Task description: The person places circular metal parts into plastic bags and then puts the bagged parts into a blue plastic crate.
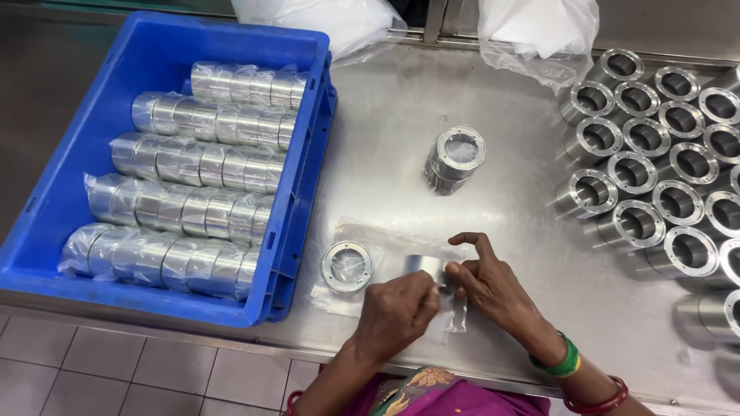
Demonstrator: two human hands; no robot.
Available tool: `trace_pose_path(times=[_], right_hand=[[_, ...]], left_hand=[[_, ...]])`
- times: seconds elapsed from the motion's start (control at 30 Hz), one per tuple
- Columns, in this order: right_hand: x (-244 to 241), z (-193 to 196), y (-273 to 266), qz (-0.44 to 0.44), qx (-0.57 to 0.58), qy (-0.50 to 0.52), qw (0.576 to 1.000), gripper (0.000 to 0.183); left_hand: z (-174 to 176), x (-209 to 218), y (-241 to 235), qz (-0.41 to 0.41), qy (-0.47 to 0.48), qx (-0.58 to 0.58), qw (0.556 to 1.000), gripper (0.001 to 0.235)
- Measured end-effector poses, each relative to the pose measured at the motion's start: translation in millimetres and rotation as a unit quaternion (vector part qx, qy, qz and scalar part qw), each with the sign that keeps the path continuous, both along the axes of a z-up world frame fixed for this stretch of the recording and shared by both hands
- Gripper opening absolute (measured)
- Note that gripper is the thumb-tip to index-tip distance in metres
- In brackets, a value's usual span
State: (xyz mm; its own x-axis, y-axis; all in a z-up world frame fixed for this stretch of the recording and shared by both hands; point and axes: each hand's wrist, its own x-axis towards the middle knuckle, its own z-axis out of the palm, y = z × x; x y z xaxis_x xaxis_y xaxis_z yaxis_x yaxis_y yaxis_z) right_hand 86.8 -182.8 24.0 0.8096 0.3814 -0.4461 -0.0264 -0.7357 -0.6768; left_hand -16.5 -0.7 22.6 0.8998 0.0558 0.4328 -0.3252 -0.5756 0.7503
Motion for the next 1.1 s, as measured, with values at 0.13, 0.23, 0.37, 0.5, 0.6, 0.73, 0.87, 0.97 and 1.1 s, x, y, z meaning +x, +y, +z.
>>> trace_pose_path(times=[0.13,0.23,0.37,0.5,0.6,0.73,0.87,0.97,1.1], right_hand=[[-13,19,-6,0.034,0.108,-0.047,0.992,0.077],[-19,16,-14,0.18,0.112,-0.467,0.858,0.076],[-2,-16,-45,0.092,0.193,-0.357,0.909,0.035],[4,-49,-81,-0.039,0.31,-0.035,0.949,0.011],[2,-65,-87,0.064,0.494,-0.04,0.866,0.014],[-16,-31,-75,0.131,0.133,-0.357,0.915,0.021],[-28,-26,-75,0.113,0.076,-0.354,0.925,0.051],[-25,-14,-66,0.041,0.079,-0.33,0.94,0.069],[10,1,-64,-0.164,0.069,-0.176,0.968,0.06]], left_hand=[[-2,21,-23,0.008,-0.095,-0.004,0.995,0.017],[11,24,-54,-0.038,-0.102,-0.071,0.991,0.014],[57,21,-46,-0.103,-0.109,-0.05,0.987,0.018],[14,34,-11,-0.091,-0.007,0.141,0.986,0.088],[-19,43,-26,-0.098,0.182,0.032,0.978,0.047],[-35,45,-63,-0.003,0.155,0.101,0.983,0.03],[22,42,-75,-0.024,0.216,0.031,0.976,0.054],[16,31,-70,-0.102,0.292,-0.124,0.943,0.059],[20,13,-56,-0.079,0.18,-0.095,0.976,0.069]])
